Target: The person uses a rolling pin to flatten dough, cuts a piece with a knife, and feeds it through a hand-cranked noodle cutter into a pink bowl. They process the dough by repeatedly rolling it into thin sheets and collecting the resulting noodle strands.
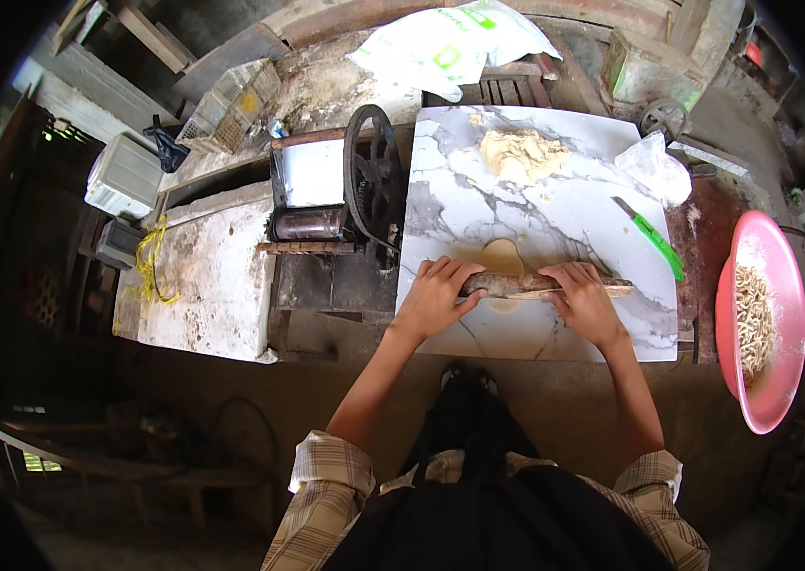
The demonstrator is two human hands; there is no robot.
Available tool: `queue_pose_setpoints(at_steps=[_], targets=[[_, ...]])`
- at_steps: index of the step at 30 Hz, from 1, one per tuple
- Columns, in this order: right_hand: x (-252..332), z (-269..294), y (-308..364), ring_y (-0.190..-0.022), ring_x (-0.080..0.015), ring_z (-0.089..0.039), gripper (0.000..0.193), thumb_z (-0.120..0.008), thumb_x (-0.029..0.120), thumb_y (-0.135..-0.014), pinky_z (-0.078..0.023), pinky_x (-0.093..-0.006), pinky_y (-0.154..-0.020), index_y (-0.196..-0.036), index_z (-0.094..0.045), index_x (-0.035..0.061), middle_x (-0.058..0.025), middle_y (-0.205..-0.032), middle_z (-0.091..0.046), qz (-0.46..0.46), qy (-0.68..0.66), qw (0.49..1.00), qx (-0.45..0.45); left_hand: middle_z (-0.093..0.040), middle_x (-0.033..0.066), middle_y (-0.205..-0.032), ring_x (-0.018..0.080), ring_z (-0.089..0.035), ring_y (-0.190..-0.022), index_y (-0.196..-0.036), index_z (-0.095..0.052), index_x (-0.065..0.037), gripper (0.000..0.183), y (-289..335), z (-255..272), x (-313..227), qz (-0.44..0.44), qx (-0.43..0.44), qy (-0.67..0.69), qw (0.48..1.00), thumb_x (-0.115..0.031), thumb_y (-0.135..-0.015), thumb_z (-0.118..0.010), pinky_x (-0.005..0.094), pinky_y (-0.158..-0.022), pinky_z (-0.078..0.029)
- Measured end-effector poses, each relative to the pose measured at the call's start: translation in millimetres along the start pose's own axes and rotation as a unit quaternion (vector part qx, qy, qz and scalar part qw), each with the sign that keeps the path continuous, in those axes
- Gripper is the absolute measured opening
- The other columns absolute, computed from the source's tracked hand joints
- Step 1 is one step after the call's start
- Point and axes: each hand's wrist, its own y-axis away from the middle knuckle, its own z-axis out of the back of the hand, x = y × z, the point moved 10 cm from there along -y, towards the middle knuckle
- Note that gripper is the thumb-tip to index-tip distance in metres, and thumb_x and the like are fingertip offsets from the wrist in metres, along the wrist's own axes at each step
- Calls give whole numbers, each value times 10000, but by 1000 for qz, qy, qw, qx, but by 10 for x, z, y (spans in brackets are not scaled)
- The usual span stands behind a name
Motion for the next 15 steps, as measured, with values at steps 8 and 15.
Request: queue_pose_setpoints(at_steps=[8,15], targets=[[17,-133,-193,-1173,-263,-439,346,-543,294,-869,-226,-517,-1047,-1126,-532,63,-106,-1119,-539,-137,148,967,-158,-445,146,-1325,298,-244,-1360,-1316,-386,15,521,-293,-292,53,88,-112,-69,987,-262,-881,-463,636,-1064,-52],[-297,-108,-661,-1333,-282,-306,467,-426,365,-936,-166,-571,-1067,-1252,-470,24,-119,-1210,-514,-224,252,920,-200,-374,162,-1408,315,-170,-1393,-1352,-321,73,550,-876,-238,443,135,-131,-123,974,-258,-918,-384,643,-1058,-23]])
